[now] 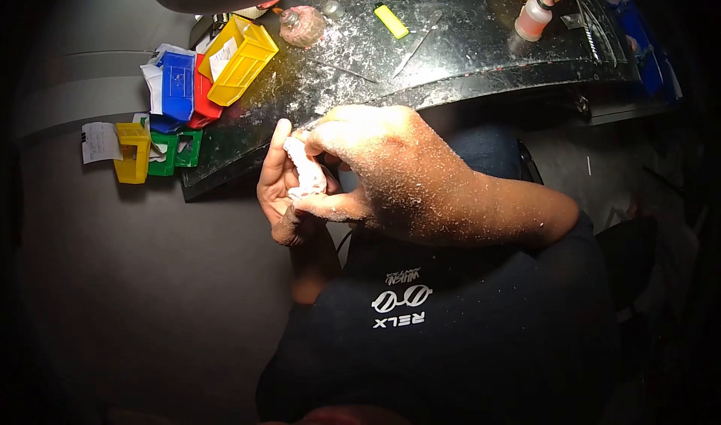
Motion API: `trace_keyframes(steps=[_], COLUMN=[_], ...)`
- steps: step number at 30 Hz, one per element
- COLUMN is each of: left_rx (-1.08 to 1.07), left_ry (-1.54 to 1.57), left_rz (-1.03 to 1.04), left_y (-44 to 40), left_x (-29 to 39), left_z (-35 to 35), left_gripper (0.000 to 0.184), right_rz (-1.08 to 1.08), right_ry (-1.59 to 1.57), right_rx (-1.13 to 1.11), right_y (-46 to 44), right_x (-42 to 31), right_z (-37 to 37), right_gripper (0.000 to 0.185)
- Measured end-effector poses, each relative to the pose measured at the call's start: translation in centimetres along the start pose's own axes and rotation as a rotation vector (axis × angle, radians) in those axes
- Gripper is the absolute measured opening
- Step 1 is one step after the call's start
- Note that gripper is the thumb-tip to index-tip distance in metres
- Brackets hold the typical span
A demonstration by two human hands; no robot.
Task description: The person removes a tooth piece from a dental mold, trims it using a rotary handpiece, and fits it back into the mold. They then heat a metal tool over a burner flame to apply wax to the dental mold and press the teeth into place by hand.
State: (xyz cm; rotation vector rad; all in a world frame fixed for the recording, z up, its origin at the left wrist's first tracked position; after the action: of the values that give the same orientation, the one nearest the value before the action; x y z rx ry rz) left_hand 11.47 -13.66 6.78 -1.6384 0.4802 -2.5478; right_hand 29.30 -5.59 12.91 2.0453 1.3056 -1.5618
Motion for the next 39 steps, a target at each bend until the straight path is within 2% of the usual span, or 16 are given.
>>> trace_keyframes(steps=[3, 4, 5, 6, 8, 10, 14, 16, 18, 20, 22, 24, 34, 36, 39], left_rx=[-0.013, 0.036, 0.09, 0.055, 0.068, -0.013, 0.043, 0.05, 0.108, 0.116, 0.19, 0.126, 0.12, 0.113, 0.091], left_ry=[0.024, -0.055, -0.134, -0.154, -0.315, -0.492, -0.631, -0.804, -0.779, -0.976, -0.989, -1.17, -1.178, -1.13, -1.041], left_rz=[0.048, 0.039, 0.031, 0.012, -0.008, 0.127, 0.184, 0.221, 0.261, 0.264, 0.279, 0.365, 0.395, 0.353, 0.296], left_y=[-0.3, -0.4, -0.5, -0.4, -0.5, -1.2, -1.2, -1.1, -1.0, -1.0, -1.5, -1.8, -2.1, -2.0, -2.0], left_x=[0.1, 0.1, 0.2, 0.7, 0.6, 0.2, -0.8, -1.3, -1.9, -1.8, -1.4, -0.9, -0.5, -0.9, -0.5], left_z=[0.6, 0.9, 1.1, 1.3, 1.6, 1.7, 1.7, 1.6, 1.2, 0.9, 0.7, 0.1, -2.6, -3.0, -3.7], left_gripper=[0.096, 0.098, 0.101, 0.094, 0.09, 0.078, 0.078, 0.078, 0.075, 0.073, 0.069, 0.067, 0.067, 0.074, 0.075], right_rz=[0.002, -0.005, 0.065, 0.139, 0.233, 0.309, 0.321, 0.318, 0.322, 0.291, 0.324, 0.321, 0.226, 0.244, 0.232], right_ry=[-0.01, -0.008, -0.145, -0.28, -0.335, -0.372, -0.384, -0.378, -0.338, -0.323, -0.298, -0.283, -0.067, -0.064, -0.012], right_rx=[-0.002, -0.015, -0.037, -0.063, -0.095, -0.093, -0.093, -0.01, -0.052, -0.025, -0.066, -0.05, -0.091, -0.088, -0.097], right_y=[-0.1, 0.0, 0.1, 0.1, 0.0, 0.0, -0.6, -0.9, -1.3, -1.7, -2.5, -2.9, -5.6, -6.0, -6.5], right_x=[0.0, 0.2, 0.7, 1.1, 1.7, 2.1, 2.6, 2.8, 2.9, 3.1, 2.8, 3.0, 3.5, 3.6, 4.0], right_z=[-0.4, -0.5, -0.7, -0.8, -1.3, -1.3, -0.8, -0.6, -0.4, -0.1, 0.1, 0.3, 1.1, 1.2, 1.3], right_gripper=[0.034, 0.034, 0.033, 0.032, 0.035, 0.038, 0.037, 0.035, 0.035, 0.033, 0.033, 0.034, 0.03, 0.029, 0.028])
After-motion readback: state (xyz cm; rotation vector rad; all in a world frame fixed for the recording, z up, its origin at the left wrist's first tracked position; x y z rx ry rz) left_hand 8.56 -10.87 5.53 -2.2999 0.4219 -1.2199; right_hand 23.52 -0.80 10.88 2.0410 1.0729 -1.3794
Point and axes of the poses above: each hand's wrist, its own y-axis away from the middle knuckle, its own z-axis out of the palm, x = y × z, the point moved 2 cm from there along -y, towards the middle knuckle, and after that the axes turned 14 degrees about -x, right-handed, at the moved point
